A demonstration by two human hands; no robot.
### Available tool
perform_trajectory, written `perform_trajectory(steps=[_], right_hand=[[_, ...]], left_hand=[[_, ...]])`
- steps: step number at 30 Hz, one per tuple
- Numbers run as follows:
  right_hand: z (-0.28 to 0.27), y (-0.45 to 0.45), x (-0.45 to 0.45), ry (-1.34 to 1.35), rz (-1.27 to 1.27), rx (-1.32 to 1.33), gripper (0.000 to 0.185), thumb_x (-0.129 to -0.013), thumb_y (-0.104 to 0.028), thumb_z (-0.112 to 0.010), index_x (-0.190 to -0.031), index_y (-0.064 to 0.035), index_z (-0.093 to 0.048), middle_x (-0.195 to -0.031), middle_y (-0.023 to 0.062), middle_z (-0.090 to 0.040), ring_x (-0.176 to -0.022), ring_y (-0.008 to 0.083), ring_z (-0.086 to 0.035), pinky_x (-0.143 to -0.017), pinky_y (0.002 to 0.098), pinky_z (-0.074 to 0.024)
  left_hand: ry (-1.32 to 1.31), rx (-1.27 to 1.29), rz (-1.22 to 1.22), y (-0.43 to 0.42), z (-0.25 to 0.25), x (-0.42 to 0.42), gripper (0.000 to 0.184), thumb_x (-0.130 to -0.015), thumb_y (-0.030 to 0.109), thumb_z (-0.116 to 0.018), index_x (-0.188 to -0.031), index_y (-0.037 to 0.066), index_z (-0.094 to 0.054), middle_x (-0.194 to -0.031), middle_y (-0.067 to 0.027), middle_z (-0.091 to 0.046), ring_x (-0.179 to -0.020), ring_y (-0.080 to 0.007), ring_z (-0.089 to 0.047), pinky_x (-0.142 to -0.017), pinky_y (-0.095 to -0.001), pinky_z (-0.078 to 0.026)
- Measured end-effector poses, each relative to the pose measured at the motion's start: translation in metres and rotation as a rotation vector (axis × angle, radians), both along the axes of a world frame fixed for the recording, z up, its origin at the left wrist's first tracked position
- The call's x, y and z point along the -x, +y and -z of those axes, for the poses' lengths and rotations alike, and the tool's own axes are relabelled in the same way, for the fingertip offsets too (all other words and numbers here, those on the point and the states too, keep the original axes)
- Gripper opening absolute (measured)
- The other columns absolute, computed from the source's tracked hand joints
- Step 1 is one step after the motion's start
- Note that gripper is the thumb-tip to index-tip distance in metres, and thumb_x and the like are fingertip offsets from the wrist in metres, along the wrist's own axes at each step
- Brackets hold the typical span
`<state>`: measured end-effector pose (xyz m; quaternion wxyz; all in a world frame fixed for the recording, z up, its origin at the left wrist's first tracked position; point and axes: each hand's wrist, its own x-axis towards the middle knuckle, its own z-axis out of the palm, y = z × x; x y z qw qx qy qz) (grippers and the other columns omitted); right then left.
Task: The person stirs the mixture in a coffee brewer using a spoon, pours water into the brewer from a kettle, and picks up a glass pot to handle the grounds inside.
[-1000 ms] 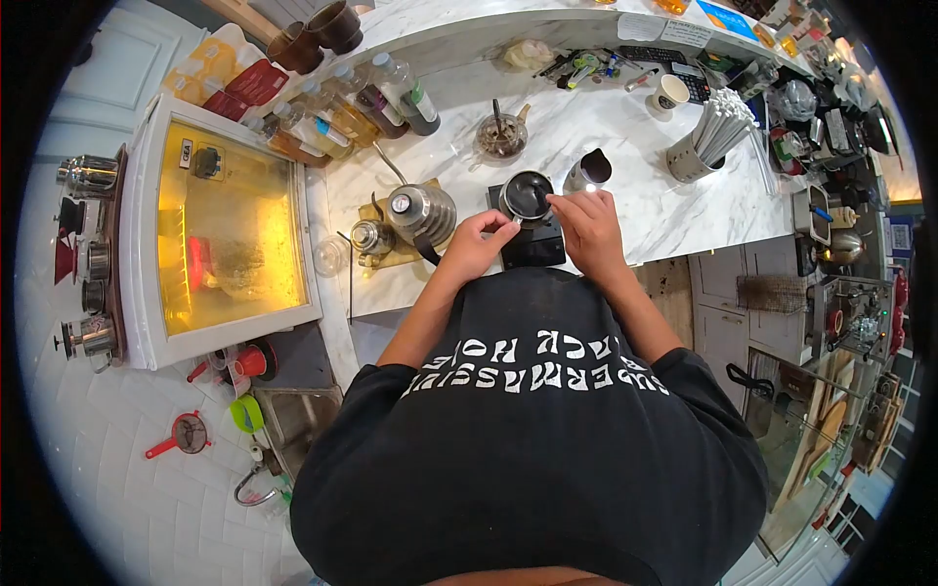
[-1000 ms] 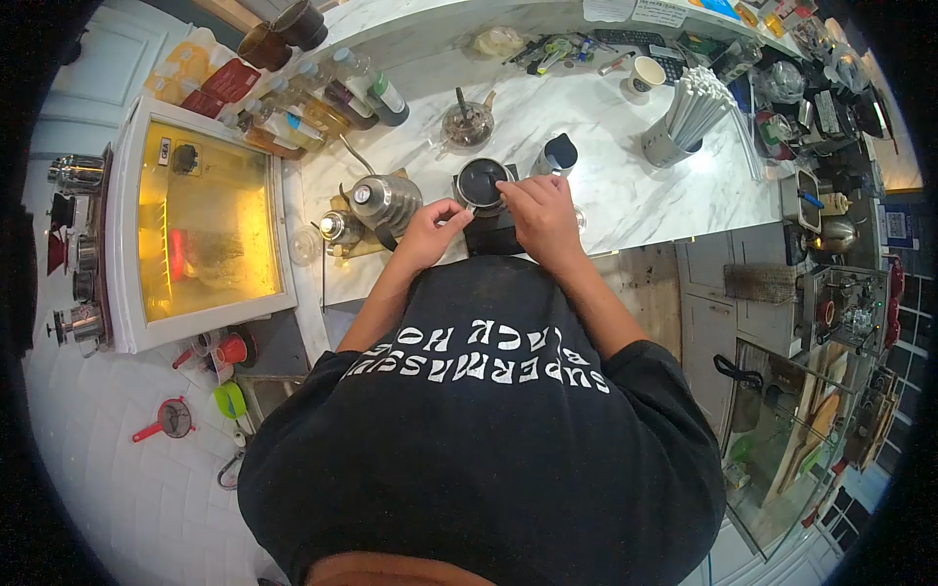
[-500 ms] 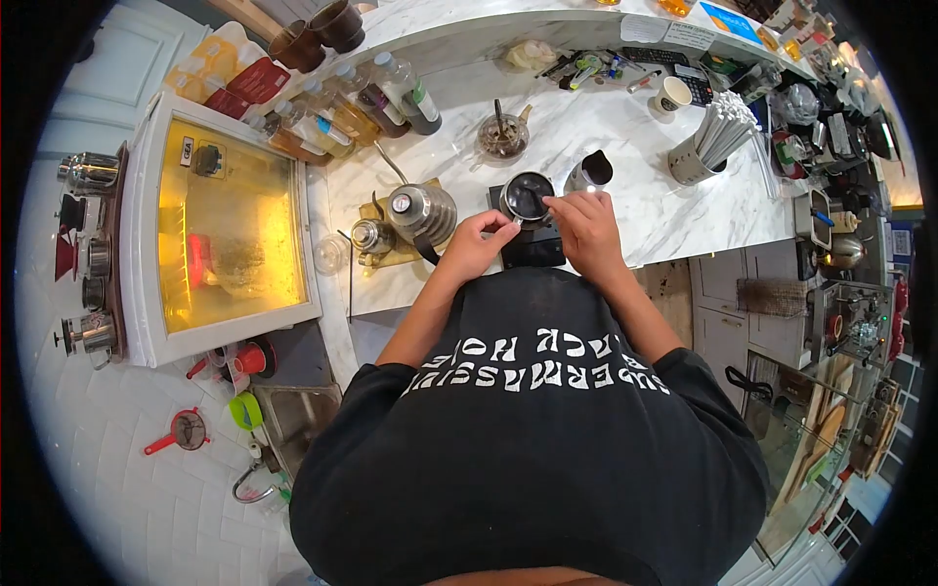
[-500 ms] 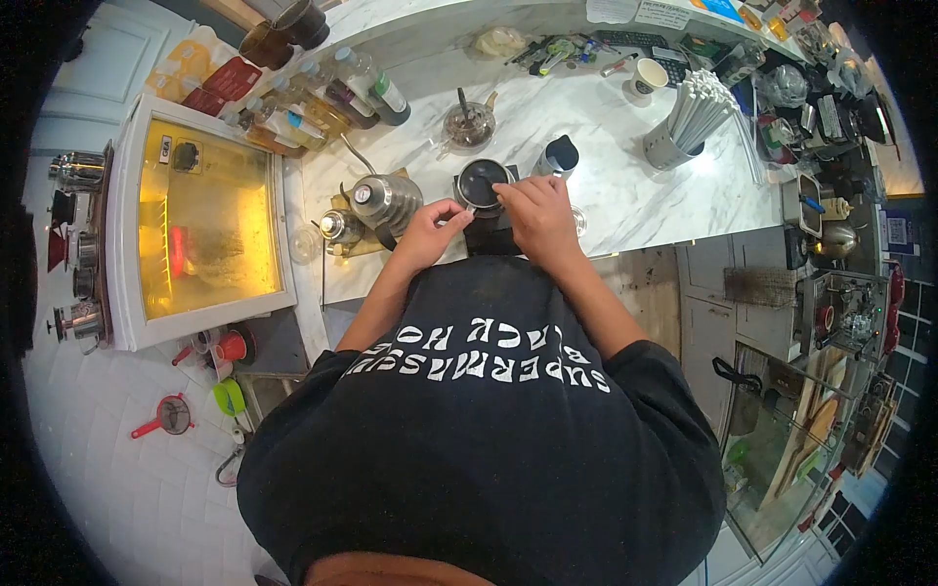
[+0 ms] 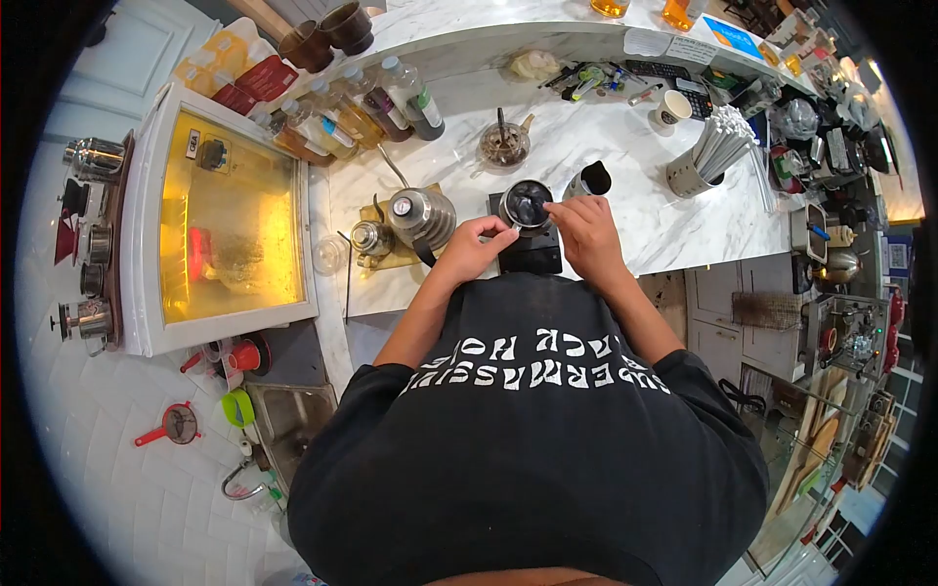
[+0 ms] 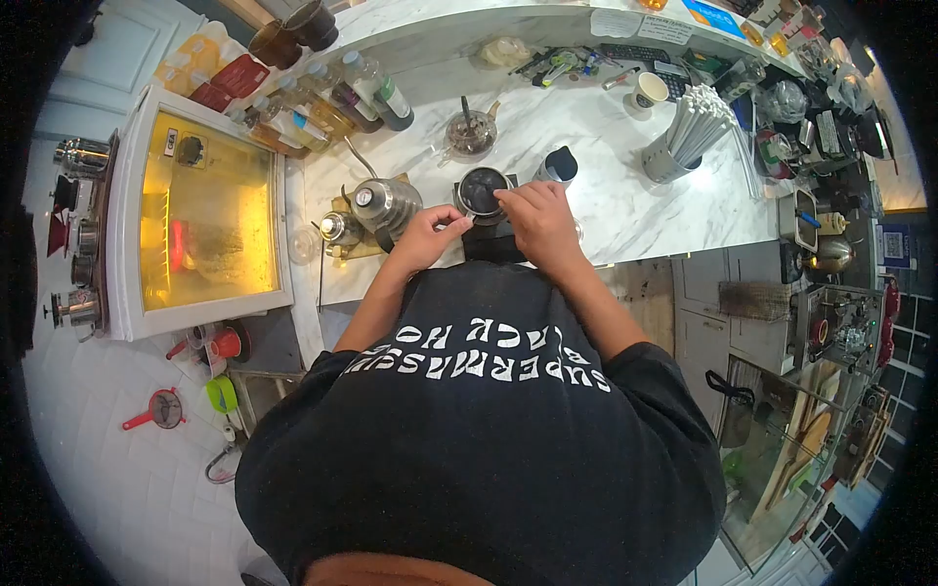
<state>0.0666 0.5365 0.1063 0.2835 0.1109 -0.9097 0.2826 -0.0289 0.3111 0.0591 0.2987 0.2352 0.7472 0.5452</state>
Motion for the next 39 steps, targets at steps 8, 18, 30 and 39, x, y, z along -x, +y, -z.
perform_trajectory(steps=[8, 18, 30, 39], right_hand=[[-0.003, 0.01, -0.003, -0.04, -0.012, -0.03, 0.026, -0.086, 0.001, -0.071, -0.111, -0.0062, -0.071, -0.093, 0.005, -0.07, -0.094, 0.0254, -0.065, -0.089, 0.0412, -0.0447], [0.002, 0.008, -0.003, -0.07, 0.037, -0.035, 0.029, -0.086, 0.001, -0.068, -0.114, -0.0061, -0.071, -0.092, 0.0056, -0.069, -0.093, 0.0261, -0.065, -0.088, 0.0416, -0.0443], [0.007, 0.003, -0.004, -0.011, 0.01, -0.024, 0.025, -0.089, 0.001, -0.069, -0.113, -0.006, -0.071, -0.093, 0.0064, -0.069, -0.092, 0.0263, -0.064, -0.087, 0.0406, -0.0449], [0.004, 0.004, -0.011, -0.037, -0.016, -0.046, 0.026, -0.087, 0.0, -0.069, -0.113, -0.0045, -0.07, -0.093, 0.0071, -0.07, -0.091, 0.0268, -0.066, -0.088, 0.0412, -0.0455]], left_hand=[[-0.035, -0.014, -0.009, 0.0, 0.005, 0.0, 0.023, -0.1, 0.024, -0.072, -0.099, 0.002, -0.073, -0.088, 0.0013, -0.07, -0.083, -0.0074, -0.059, -0.079, -0.028, -0.049], [-0.031, -0.018, -0.045, 0.002, 0.004, -0.005, 0.023, -0.1, 0.025, -0.072, -0.097, 0.002, -0.073, -0.088, 0.0014, -0.07, -0.085, -0.008, -0.059, -0.082, -0.0283, -0.048], [-0.015, -0.036, -0.065, 0.003, 0.007, -0.009, 0.025, -0.1, 0.026, -0.07, -0.099, 0.002, -0.072, -0.09, -0.0018, -0.071, -0.086, -0.0102, -0.06, -0.084, -0.0297, -0.048], [0.022, -0.043, -0.118, 0.005, 0.006, -0.014, 0.024, -0.1, 0.026, -0.071, -0.099, 0.002, -0.072, -0.088, -0.0001, -0.07, -0.084, -0.0089, -0.06, -0.081, -0.0281, -0.047]])
